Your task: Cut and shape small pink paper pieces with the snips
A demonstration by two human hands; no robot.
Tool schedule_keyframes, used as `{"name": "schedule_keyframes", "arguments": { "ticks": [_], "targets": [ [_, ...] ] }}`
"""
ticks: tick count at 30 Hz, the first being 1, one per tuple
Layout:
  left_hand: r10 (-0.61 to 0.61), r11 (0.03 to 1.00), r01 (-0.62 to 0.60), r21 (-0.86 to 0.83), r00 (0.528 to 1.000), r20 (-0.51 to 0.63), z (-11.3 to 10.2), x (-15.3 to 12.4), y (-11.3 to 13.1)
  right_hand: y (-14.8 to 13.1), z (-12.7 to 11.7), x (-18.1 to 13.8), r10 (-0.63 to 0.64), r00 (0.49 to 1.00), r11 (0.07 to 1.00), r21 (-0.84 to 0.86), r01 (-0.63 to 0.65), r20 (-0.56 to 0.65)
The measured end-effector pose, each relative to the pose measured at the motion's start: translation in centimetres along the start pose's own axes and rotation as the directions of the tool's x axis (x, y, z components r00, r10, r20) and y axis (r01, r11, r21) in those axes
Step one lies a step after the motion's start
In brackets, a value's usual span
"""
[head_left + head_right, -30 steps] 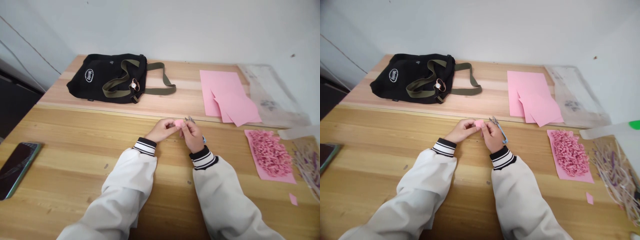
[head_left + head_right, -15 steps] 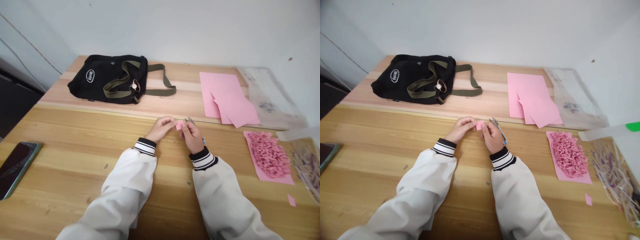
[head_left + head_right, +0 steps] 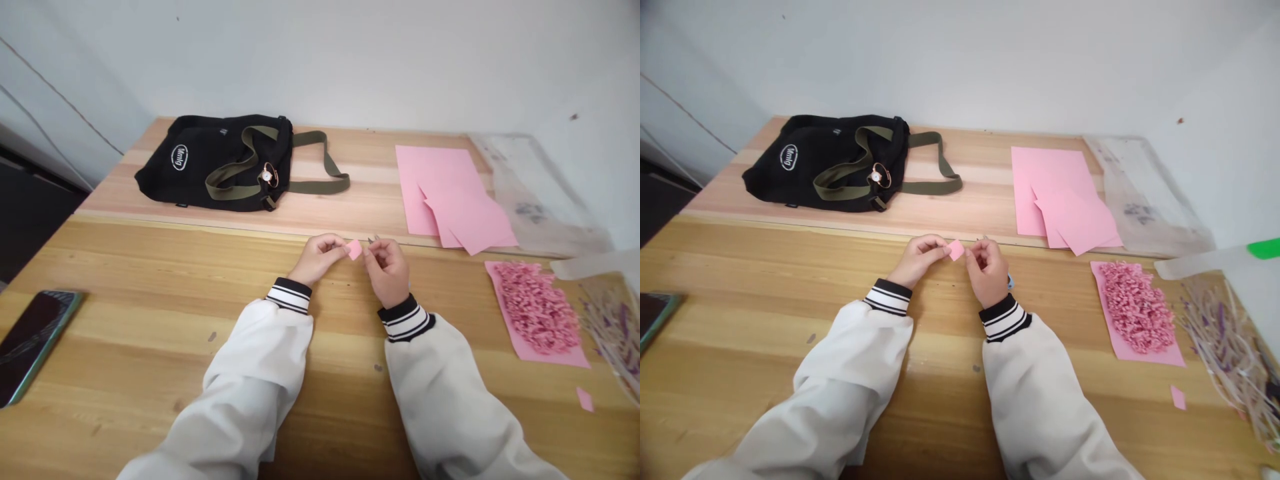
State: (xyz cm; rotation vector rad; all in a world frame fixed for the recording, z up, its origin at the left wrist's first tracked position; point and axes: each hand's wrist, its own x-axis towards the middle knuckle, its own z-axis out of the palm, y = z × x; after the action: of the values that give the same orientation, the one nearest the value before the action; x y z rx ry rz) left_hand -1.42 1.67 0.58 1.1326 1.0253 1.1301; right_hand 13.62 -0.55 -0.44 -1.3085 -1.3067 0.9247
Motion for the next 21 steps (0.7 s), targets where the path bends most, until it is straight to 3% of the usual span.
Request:
{"name": "schedule_keyframes", "arguments": {
  "ticks": [7,10,12,17,21],
  "targets": [
    [-0.004,0.980,-0.036,-0.196,0.980,-0.199,0.1,0.3,-0.4,-0.3,-0.5,0.0,-0.107,0.994,0.958,-0.265,0.105,0.004],
    [-0.034,0.967,-0.023,-0.255,0.976,-0.217,0.1,0.4,-0.4,-0.6,-0.6,0.0,-0.254,0.967,0.853,-0.475,0.217,-0.015],
    [-0.049,0.960,-0.015,-0.278,0.973,-0.225,0.1,0.4,-0.4,-0.8,-0.6,-0.1,-0.294,0.955,0.744,-0.637,0.202,-0.041],
    [-0.068,0.957,-0.004,-0.291,0.969,-0.237,0.0,0.5,-0.3,-1.5,-0.8,0.0,-0.091,0.989,0.521,-0.852,-0.053,-0.117],
    [-0.062,0.957,-0.007,-0.289,0.971,-0.229,-0.1,0.6,-0.4,-2.0,-1.4,0.9,0.097,0.993,0.390,-0.915,-0.098,-0.065]
  ]
}}
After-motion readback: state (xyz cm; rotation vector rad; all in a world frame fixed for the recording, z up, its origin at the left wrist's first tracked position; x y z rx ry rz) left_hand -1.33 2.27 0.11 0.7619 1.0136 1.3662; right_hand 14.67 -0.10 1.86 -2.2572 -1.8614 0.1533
